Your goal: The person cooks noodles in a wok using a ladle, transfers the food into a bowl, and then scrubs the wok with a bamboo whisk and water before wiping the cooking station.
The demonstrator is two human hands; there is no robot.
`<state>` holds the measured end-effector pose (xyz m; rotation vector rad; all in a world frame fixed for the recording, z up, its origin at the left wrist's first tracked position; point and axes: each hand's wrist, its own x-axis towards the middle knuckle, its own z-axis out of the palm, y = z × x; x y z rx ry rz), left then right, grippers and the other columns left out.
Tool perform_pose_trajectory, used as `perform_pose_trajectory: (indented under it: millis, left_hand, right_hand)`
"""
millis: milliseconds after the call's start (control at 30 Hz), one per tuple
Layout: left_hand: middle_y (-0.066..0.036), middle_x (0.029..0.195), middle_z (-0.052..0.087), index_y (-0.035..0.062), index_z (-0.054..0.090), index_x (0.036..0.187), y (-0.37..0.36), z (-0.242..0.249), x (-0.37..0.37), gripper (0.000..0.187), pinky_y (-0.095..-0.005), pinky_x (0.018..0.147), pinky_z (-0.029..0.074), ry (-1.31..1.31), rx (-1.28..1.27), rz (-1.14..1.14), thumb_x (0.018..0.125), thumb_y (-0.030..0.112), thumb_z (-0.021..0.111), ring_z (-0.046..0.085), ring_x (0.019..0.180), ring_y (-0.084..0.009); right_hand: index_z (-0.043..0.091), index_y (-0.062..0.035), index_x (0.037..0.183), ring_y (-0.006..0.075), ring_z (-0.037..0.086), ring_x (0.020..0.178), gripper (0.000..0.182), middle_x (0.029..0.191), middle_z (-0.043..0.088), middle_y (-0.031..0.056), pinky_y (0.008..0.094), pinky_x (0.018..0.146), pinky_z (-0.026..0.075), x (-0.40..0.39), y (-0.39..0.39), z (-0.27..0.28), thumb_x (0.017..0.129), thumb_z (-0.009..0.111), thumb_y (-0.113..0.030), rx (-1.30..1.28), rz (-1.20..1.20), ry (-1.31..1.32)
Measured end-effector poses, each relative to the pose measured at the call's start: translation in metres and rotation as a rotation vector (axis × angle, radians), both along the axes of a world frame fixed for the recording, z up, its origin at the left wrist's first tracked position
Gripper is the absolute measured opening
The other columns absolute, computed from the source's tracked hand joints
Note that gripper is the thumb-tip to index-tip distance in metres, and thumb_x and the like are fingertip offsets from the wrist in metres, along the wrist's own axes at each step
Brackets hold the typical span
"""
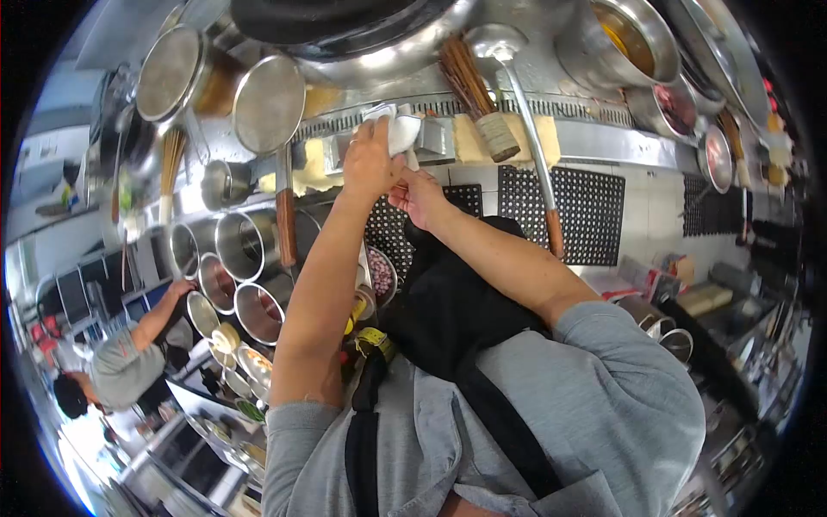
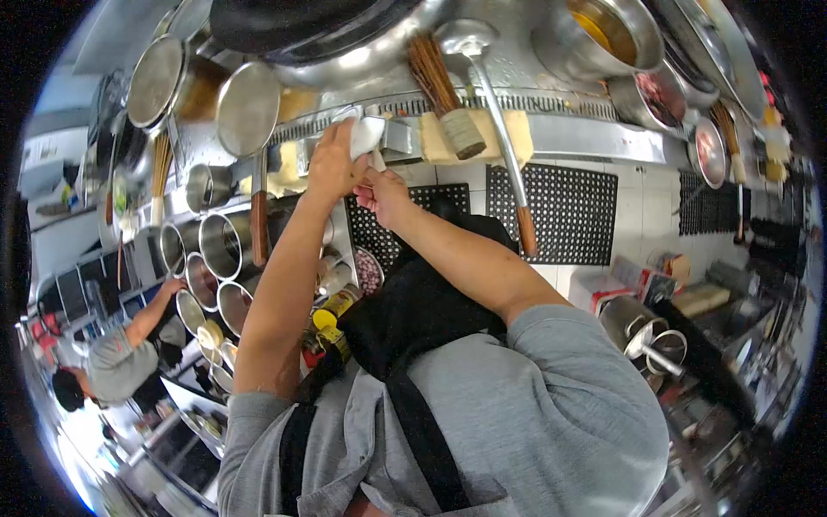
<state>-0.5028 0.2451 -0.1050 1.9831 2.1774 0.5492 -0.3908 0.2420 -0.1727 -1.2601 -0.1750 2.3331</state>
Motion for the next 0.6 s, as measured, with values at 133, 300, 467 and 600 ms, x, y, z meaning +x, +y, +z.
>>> perform_pose_trajectory:
  millis: [133, 300, 467, 600]
  left_hand:
    - [-0.023, 0.110, 0.058, -0.0005, 0.052, 0.116, 0.007, 0.020, -0.017, 0.050, -0.0360, 0.090, 0.043, -0.213, -0.108, 0.051, 0.070, 0.014, 0.062, 0.054, 0.106, -0.0343]
    - [-0.020, 0.108, 0.060, -0.0054, 0.052, 0.115, -0.003, 0.030, -0.062, 0.051, -0.0304, 0.086, 0.043, -0.612, -0.008, 0.268, 0.070, 0.016, 0.060, 0.058, 0.098, -0.0247]
    - [-0.017, 0.107, 0.061, -0.0041, 0.053, 0.117, -0.023, 0.059, -0.071, 0.050, -0.0294, 0.087, 0.041, -0.837, -0.094, 0.283, 0.072, 0.015, 0.061, 0.057, 0.097, -0.0215]
    - [-0.019, 0.105, 0.061, -0.0002, 0.053, 0.119, -0.020, 0.077, -0.069, 0.051, -0.0299, 0.093, 0.038, -0.624, -0.100, 0.283, 0.072, 0.018, 0.061, 0.057, 0.101, -0.0229]
  right_hand:
    - [0.049, -0.0127, 0.072, 0.0099, 0.053, 0.054, 0.030, 0.067, 0.056, 0.0007, 0.0256, 0.048, 0.042, -0.012, -0.004, 0.014, 0.074, 0.073, -0.030, 0.000, -0.083, -0.123]
    - [0.050, -0.0105, 0.073, 0.0087, 0.049, 0.057, 0.030, 0.068, 0.053, -0.0003, 0.0233, 0.049, 0.038, -0.020, -0.011, 0.015, 0.073, 0.074, -0.028, 0.062, -0.243, -0.212]
    - [0.050, -0.0060, 0.076, 0.0083, 0.047, 0.061, 0.024, 0.070, 0.054, 0.0010, 0.0246, 0.050, 0.037, -0.031, -0.017, 0.016, 0.075, 0.070, -0.018, 0.449, -0.293, -0.230]
    - [0.056, 0.0015, 0.092, 0.0107, 0.057, 0.072, 0.023, 0.084, 0.063, 0.0111, 0.0213, 0.063, 0.044, -0.023, 0.002, 0.048, 0.078, 0.065, -0.014, 0.814, -0.087, -0.385]
